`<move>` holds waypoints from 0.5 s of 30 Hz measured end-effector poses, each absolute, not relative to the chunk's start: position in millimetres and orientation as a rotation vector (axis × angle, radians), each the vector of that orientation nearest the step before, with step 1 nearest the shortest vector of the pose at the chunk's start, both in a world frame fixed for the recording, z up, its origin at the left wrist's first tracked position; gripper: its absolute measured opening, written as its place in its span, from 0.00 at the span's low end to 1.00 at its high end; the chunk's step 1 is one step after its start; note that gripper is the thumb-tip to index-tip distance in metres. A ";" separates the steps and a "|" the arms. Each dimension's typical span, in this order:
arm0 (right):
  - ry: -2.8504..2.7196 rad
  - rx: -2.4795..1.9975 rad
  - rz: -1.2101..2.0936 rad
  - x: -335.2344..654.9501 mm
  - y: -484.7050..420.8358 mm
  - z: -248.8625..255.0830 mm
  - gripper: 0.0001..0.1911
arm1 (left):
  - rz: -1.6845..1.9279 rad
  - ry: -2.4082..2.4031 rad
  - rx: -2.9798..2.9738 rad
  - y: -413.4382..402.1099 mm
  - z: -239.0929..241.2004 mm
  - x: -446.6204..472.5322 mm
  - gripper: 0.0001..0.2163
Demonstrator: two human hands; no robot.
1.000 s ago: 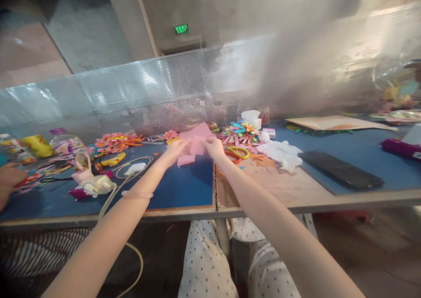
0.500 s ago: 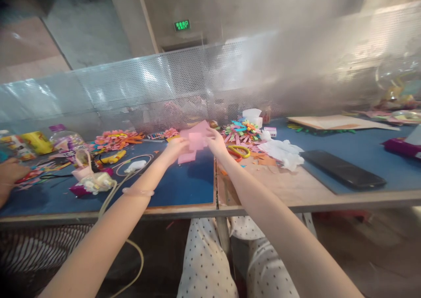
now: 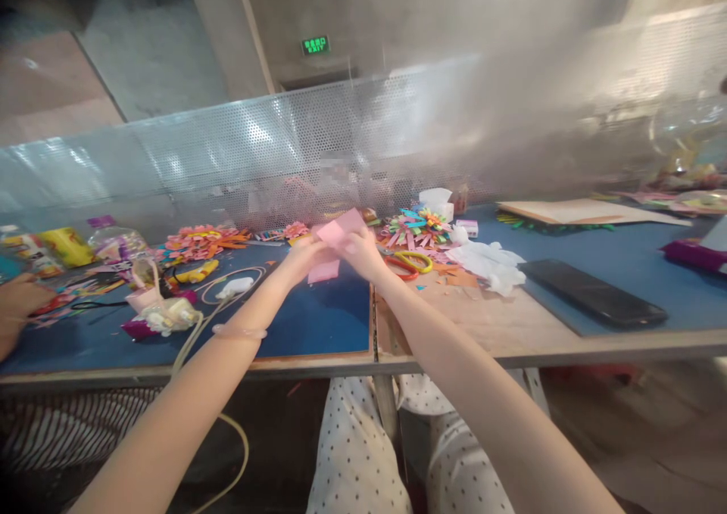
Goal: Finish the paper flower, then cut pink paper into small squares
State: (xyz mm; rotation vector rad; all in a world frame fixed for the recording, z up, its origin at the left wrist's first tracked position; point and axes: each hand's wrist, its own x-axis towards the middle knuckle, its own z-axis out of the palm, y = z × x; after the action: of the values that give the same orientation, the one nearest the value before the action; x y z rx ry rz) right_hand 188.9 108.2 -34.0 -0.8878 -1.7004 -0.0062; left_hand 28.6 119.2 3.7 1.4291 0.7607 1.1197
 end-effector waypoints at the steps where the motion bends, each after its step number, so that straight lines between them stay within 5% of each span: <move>1: -1.692 -0.872 0.019 189.3 108.6 -33.8 0.08 | 1.118 0.748 1.428 118.7 4.1 28.8 0.12; 15: -1.718 -0.925 0.118 188.3 107.4 -30.3 0.07 | 1.048 0.671 1.455 118.7 1.7 29.5 0.11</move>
State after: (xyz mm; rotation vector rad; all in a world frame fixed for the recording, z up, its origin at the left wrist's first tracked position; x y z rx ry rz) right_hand 188.3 107.4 -30.3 -0.9255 -1.7184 0.1184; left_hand 29.5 118.7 1.7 1.4551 0.6708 1.0476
